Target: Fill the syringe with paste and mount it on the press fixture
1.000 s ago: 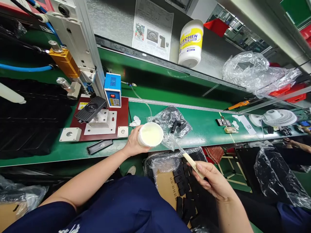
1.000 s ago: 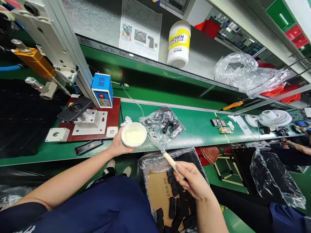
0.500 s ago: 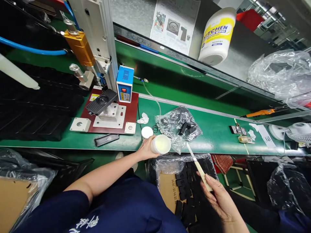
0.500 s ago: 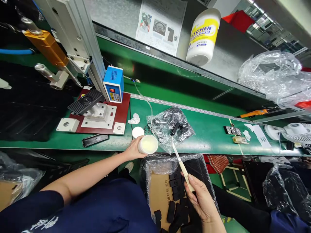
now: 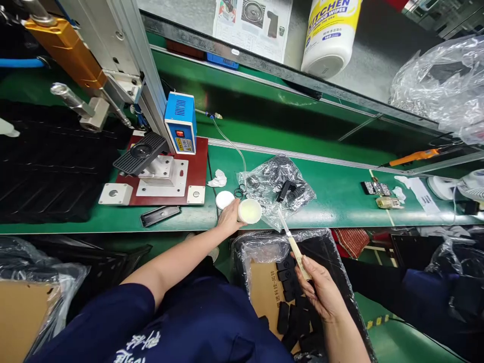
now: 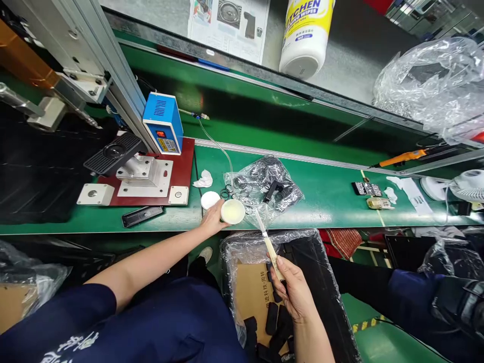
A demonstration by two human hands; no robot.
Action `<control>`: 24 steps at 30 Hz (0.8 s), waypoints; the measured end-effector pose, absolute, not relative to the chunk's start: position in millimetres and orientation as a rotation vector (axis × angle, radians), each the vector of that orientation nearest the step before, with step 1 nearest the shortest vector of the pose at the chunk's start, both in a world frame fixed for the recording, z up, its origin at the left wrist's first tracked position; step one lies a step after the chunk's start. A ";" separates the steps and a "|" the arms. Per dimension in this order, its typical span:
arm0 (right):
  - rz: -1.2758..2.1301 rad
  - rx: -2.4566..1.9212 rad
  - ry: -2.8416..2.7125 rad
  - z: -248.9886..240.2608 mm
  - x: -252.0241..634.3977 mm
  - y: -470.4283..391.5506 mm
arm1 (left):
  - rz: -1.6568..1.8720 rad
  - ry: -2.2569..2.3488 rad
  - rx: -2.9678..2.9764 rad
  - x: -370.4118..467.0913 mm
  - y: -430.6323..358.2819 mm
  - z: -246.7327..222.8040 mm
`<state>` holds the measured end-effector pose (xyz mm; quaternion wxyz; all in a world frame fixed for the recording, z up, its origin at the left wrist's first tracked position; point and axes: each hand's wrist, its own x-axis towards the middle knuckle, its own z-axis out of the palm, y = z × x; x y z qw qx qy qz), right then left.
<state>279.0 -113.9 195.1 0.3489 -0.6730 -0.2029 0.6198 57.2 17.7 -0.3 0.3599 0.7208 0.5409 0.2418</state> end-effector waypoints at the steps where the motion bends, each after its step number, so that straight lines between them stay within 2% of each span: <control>1: 1.614 -1.727 -0.521 193.1 278.8 -112.7 | 0.604 1.433 1.856 55.5 16.3 0.4; 7: 1.610 -1.634 -0.476 179.7 282.2 -112.9 | 0.531 1.592 1.982 11.8 33.3 27.0; 14: 1.549 -1.497 -0.368 170.7 251.2 -107.5 | 0.292 1.751 1.729 11.5 141.1 49.5; 19: 1.517 -1.372 -0.327 168.3 231.4 -99.7 | 0.490 1.677 1.577 15.4 164.8 70.0; 24: 1.478 -1.224 -0.293 160.7 216.8 -86.1 | 0.874 1.461 1.164 31.5 112.4 105.6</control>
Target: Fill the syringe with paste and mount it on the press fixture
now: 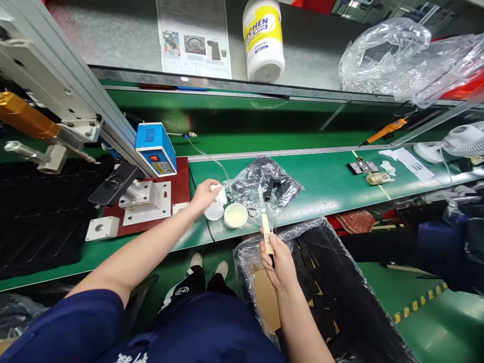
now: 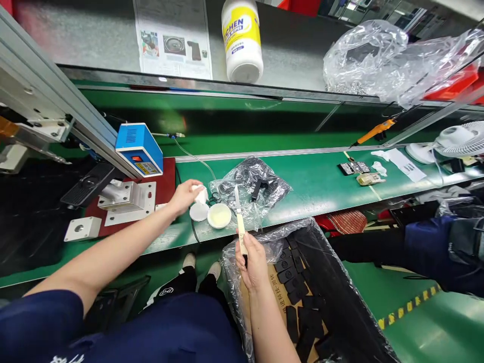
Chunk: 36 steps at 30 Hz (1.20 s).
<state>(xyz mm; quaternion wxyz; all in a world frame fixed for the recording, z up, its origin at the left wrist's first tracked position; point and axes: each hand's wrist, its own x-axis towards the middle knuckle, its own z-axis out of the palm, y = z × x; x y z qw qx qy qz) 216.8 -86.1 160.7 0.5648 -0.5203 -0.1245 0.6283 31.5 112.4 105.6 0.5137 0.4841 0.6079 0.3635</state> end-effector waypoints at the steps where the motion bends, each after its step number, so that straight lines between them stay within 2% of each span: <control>1: 1.474 -1.202 -0.302 159.7 211.1 -82.0 | 0.916 1.421 1.092 40.4 96.7 110.6; 5: 1.387 -1.192 -0.398 154.7 182.5 -66.8 | 1.122 1.195 0.576 78.9 46.5 129.9; 8: 1.279 -1.220 -0.508 145.8 166.0 -60.8 | 1.080 1.013 0.340 88.6 27.6 149.7; 15: 1.258 -1.182 -0.659 134.8 152.2 -60.4 | 0.869 0.608 0.639 59.2 -2.3 168.6; 25: 1.256 -1.305 -0.925 146.9 144.9 -62.6 | 1.060 0.805 0.560 60.5 6.7 173.6; 36: 1.371 -1.353 -0.844 150.8 139.4 -90.5 | 1.225 0.957 0.359 58.0 31.7 179.0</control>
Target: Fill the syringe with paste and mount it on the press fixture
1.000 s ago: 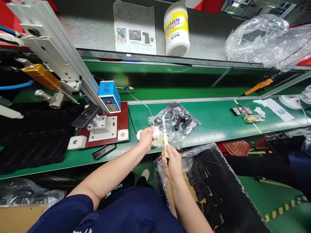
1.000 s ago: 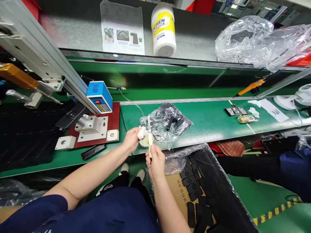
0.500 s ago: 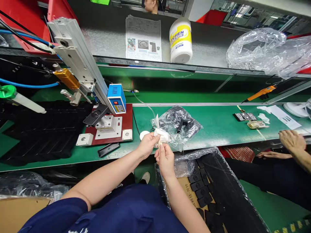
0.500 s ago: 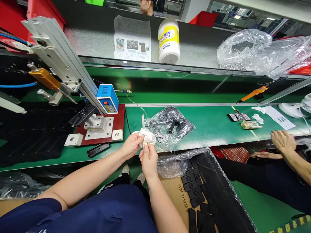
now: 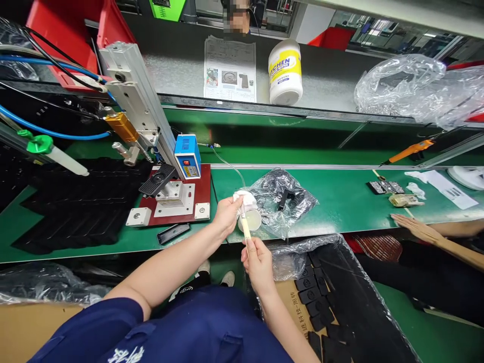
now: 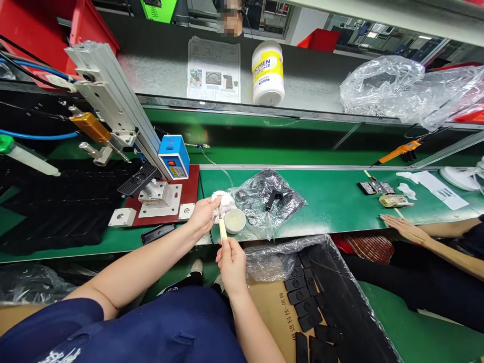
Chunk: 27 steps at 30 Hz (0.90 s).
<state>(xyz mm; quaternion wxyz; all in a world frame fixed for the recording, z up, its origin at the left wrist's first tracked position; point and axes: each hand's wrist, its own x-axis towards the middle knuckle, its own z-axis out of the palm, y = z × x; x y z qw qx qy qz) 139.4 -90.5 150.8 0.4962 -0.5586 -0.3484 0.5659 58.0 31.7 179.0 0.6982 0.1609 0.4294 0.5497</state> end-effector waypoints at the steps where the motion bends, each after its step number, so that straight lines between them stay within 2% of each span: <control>1: 1.382 -1.357 -0.835 151.1 139.7 -93.7 | 1.233 0.966 0.357 56.7 37.4 179.1; 5: 1.408 -1.402 -0.875 151.2 147.3 -109.6 | 1.431 1.096 0.396 38.9 70.0 177.2; 7: 1.299 -1.480 -0.977 151.2 154.3 -116.3 | 1.507 1.130 0.445 25.5 81.5 174.7; 12: 0.707 -1.769 -1.315 154.4 167.8 -108.4 | 1.203 1.065 0.668 21.9 52.7 166.5; 16: 0.439 -1.894 -1.431 156.4 165.9 -90.5 | 1.051 1.020 0.571 44.4 13.5 165.6; 22: 0.356 -1.901 -1.454 150.0 156.6 -85.7 | 1.004 0.862 0.270 48.1 -0.3 181.8; 27: 0.319 -1.778 -1.536 141.2 151.0 -85.9 | 0.967 0.787 0.292 47.8 -7.8 182.5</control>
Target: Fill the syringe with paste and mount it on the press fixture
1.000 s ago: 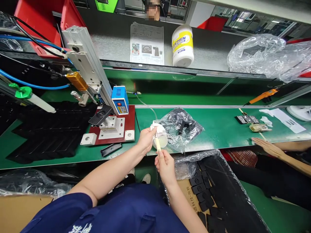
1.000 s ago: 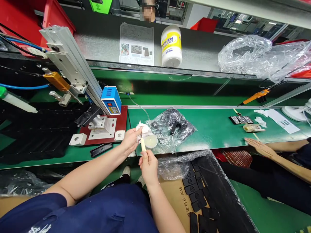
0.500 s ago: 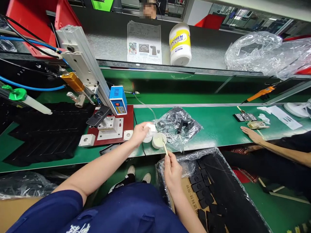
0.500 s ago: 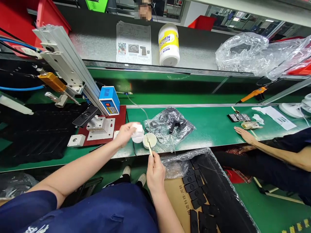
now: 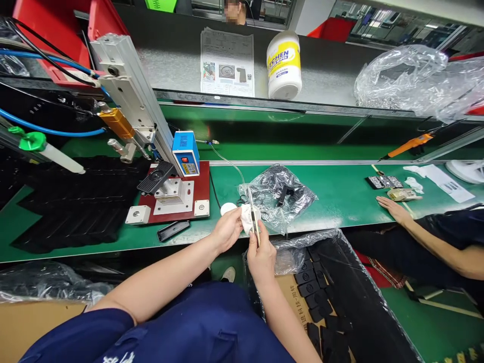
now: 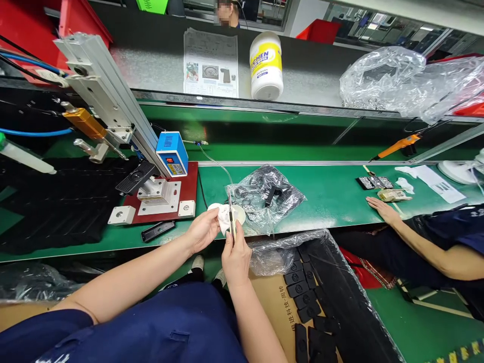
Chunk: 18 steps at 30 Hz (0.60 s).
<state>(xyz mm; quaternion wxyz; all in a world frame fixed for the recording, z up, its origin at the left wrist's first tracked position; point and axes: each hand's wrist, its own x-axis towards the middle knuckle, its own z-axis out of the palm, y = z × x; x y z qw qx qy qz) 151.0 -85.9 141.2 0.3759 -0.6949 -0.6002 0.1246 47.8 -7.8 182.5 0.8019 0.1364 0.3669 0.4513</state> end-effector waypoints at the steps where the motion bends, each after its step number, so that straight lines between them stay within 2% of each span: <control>1: 0.333 -1.762 -1.550 140.1 149.8 -86.1 | 0.987 0.793 0.318 49.2 -9.0 180.7; 9: 0.498 -1.750 -1.628 141.1 146.1 -89.8 | 1.021 0.874 0.299 57.2 0.5 164.0; 18: 0.695 -1.755 -1.550 139.7 145.7 -103.9 | 1.218 1.038 0.190 60.5 25.3 155.2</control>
